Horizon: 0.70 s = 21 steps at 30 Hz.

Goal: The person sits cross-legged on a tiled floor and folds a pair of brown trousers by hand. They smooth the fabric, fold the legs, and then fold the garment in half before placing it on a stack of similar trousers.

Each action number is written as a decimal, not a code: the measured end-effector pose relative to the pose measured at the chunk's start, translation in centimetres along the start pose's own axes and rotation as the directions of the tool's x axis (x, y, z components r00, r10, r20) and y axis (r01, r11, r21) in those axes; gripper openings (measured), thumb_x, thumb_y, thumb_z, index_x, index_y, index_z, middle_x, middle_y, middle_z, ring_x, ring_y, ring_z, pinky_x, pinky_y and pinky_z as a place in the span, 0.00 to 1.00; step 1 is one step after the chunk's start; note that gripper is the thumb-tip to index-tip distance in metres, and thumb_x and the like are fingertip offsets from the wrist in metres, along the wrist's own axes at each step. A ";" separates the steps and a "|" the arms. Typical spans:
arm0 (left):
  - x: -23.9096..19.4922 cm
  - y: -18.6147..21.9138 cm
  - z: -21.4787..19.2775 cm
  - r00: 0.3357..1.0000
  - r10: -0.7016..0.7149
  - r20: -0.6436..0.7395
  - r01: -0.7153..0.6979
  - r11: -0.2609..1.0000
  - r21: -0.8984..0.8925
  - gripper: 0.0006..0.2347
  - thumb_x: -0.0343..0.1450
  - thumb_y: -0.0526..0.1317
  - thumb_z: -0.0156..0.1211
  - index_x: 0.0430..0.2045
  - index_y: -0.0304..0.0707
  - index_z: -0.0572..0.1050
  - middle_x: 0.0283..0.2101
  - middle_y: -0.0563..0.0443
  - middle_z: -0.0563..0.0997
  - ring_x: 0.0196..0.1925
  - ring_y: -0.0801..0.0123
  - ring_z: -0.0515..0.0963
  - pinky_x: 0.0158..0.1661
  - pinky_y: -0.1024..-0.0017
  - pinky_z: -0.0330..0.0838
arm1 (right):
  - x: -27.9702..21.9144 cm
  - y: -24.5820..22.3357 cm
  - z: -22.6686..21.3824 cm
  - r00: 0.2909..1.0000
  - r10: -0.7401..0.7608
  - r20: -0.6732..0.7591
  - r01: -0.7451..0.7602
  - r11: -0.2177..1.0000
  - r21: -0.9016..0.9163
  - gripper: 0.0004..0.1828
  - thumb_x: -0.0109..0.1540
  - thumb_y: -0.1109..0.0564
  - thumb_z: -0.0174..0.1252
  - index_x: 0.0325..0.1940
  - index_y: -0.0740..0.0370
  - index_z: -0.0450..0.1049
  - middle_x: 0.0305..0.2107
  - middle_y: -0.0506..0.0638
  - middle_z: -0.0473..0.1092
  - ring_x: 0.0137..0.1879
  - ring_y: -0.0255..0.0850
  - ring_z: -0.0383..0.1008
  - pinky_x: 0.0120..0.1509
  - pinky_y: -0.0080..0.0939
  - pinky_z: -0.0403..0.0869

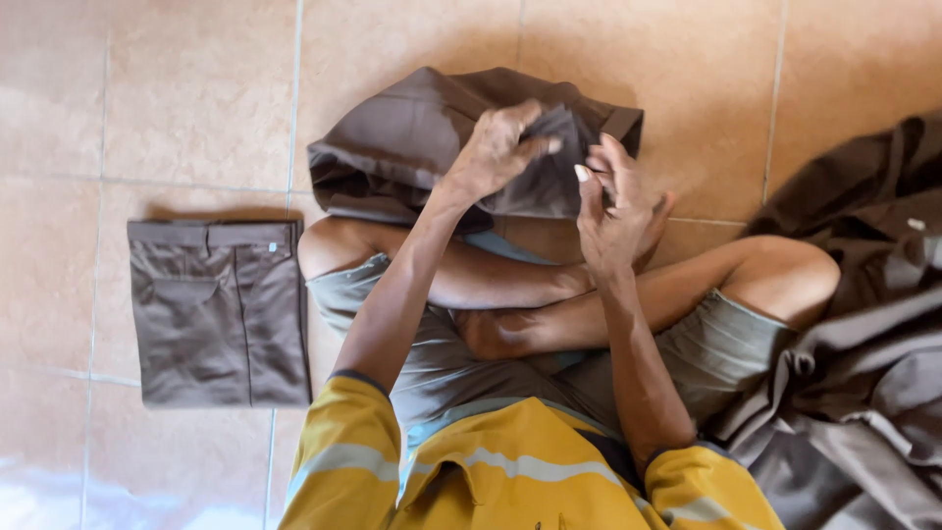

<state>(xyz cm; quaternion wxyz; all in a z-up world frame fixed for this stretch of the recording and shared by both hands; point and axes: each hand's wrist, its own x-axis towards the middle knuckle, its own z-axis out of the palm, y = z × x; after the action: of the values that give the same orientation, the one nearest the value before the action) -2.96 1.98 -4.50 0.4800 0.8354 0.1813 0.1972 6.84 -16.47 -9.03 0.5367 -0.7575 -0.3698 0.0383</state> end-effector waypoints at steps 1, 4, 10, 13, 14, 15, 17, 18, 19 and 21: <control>0.1 -0.8 -0.8 0.992 0.068 -0.103 -0.043 0.973 0.228 0.15 0.74 0.48 0.64 0.31 0.40 0.66 0.22 0.55 0.69 0.20 0.65 0.68 0.24 0.63 0.62 | 0.1 -3.9 -1.2 0.991 -0.123 -0.053 0.124 0.992 0.020 0.17 0.72 0.50 0.58 0.61 0.61 0.73 0.53 0.53 0.73 0.51 0.43 0.81 0.59 0.36 0.76; 1.1 -3.2 -2.0 0.882 0.194 -0.430 0.154 0.744 0.651 0.15 0.73 0.58 0.55 0.40 0.50 0.68 0.25 0.47 0.83 0.27 0.43 0.83 0.25 0.48 0.73 | -2.0 -4.1 1.4 0.931 -0.326 0.166 0.310 0.944 0.116 0.08 0.70 0.58 0.57 0.48 0.65 0.77 0.39 0.54 0.76 0.44 0.46 0.76 0.53 0.44 0.73; 1.5 0.9 3.5 0.778 0.563 -0.278 -0.206 0.648 0.733 0.08 0.75 0.42 0.59 0.39 0.36 0.74 0.31 0.48 0.85 0.31 0.63 0.85 0.34 0.65 0.82 | -6.8 3.9 16.4 0.674 -0.095 0.732 0.148 0.989 -0.009 0.22 0.67 0.40 0.49 0.53 0.59 0.73 0.40 0.56 0.78 0.41 0.50 0.77 0.45 0.53 0.70; 0.9 0.2 5.9 0.823 0.427 -0.374 -0.043 0.703 0.709 0.09 0.74 0.45 0.58 0.42 0.41 0.70 0.29 0.54 0.80 0.34 0.60 0.81 0.29 0.64 0.74 | -7.4 8.4 22.4 0.683 -0.253 0.685 0.319 0.947 0.032 0.22 0.67 0.44 0.50 0.58 0.61 0.71 0.48 0.58 0.74 0.51 0.53 0.73 0.56 0.55 0.67; 1.4 -0.4 5.0 0.824 0.427 -0.372 -0.043 0.703 0.710 0.09 0.74 0.45 0.58 0.42 0.41 0.70 0.29 0.54 0.80 0.34 0.60 0.81 0.29 0.64 0.74 | -8.5 9.7 24.0 0.683 -0.298 0.667 0.369 0.929 0.037 0.23 0.68 0.45 0.50 0.60 0.61 0.71 0.51 0.59 0.73 0.55 0.54 0.71 0.60 0.55 0.65; 1.9 -1.1 4.2 0.842 0.362 -0.400 -0.005 0.747 0.665 0.10 0.77 0.46 0.53 0.43 0.41 0.67 0.21 0.60 0.73 0.22 0.69 0.71 0.19 0.69 0.64 | -8.7 11.6 25.6 0.680 -0.344 0.647 0.419 0.907 0.041 0.23 0.68 0.46 0.50 0.61 0.62 0.70 0.54 0.60 0.72 0.58 0.55 0.70 0.63 0.55 0.64; 3.2 -2.9 2.3 0.855 0.292 -0.430 0.033 0.795 0.605 0.11 0.79 0.48 0.49 0.44 0.41 0.64 0.14 0.66 0.66 0.10 0.77 0.62 0.09 0.74 0.54 | -9.2 18.0 26.5 0.664 -0.424 0.616 0.517 0.855 0.032 0.24 0.68 0.48 0.50 0.65 0.63 0.69 0.59 0.62 0.69 0.65 0.57 0.67 0.71 0.56 0.62; 4.2 -4.0 0.7 0.857 0.214 -0.469 0.159 0.756 0.635 0.13 0.77 0.51 0.51 0.50 0.46 0.69 0.20 0.56 0.74 0.17 0.63 0.71 0.16 0.63 0.62 | -9.5 21.2 27.3 0.653 -0.468 0.595 0.568 0.823 0.025 0.25 0.68 0.50 0.50 0.66 0.64 0.69 0.62 0.63 0.68 0.69 0.58 0.65 0.74 0.57 0.61; 5.3 -5.1 -0.9 0.848 0.138 -0.511 0.281 0.701 0.655 0.17 0.75 0.53 0.52 0.56 0.50 0.74 0.25 0.46 0.83 0.23 0.48 0.81 0.23 0.53 0.69 | -8.7 23.3 29.9 0.638 -0.511 0.575 0.616 0.787 0.016 0.25 0.69 0.51 0.50 0.68 0.64 0.68 0.65 0.63 0.67 0.72 0.59 0.63 0.78 0.57 0.59; 5.8 -5.4 -7.0 0.758 0.153 -0.635 0.244 0.835 0.493 0.09 0.73 0.49 0.53 0.36 0.47 0.74 0.22 0.47 0.80 0.21 0.51 0.77 0.25 0.54 0.68 | -5.3 17.4 21.5 0.631 -0.357 0.689 0.578 0.809 -0.110 0.23 0.63 0.58 0.50 0.63 0.58 0.73 0.55 0.63 0.72 0.59 0.61 0.71 0.63 0.60 0.68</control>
<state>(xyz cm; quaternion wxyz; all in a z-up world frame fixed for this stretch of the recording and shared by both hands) -2.14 12.51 -5.03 0.1318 0.8099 0.4064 0.4019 2.29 -5.43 -34.50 0.2380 -0.6497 -0.7163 0.0901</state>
